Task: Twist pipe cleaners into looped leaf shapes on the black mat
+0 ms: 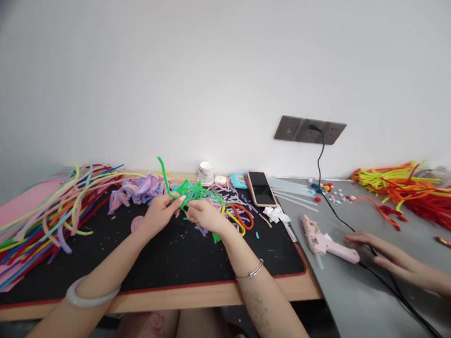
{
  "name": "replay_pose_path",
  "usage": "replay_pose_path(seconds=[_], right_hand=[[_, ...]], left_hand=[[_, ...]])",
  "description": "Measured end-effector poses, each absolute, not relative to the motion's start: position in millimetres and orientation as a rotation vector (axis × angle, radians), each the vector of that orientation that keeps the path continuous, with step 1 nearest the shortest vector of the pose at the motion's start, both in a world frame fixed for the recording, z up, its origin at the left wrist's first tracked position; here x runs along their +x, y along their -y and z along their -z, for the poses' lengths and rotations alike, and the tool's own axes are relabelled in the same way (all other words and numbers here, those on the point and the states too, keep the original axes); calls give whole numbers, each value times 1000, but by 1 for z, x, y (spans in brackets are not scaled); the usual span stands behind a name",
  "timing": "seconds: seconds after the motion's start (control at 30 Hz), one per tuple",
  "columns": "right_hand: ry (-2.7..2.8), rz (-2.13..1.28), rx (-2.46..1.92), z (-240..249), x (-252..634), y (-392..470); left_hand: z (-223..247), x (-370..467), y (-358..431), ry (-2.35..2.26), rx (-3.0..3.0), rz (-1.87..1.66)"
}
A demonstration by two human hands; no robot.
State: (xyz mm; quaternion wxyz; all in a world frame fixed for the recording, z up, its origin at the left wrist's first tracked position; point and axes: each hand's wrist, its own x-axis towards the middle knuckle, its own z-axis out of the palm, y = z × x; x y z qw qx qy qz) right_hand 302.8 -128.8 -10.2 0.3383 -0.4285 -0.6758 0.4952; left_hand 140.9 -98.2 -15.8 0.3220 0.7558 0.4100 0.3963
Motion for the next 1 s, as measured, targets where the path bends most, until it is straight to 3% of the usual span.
replay_pose_path(seconds=[0.27, 0.57, 0.9, 1.0], right_hand=[[1654, -1451, -1155, 5, 305, 132], [1786, -1487, -1183, 13, 310, 127], [2058, -1009, -1269, 11, 309, 125], [2100, -999, -1256, 11, 312, 125]], left_hand=[[20, 139, 96, -852, 1717, -957], [16, 137, 97, -950, 1896, -933], [26, 139, 90, -1123, 1957, -1018], [28, 140, 90, -1111, 1961, -1022]])
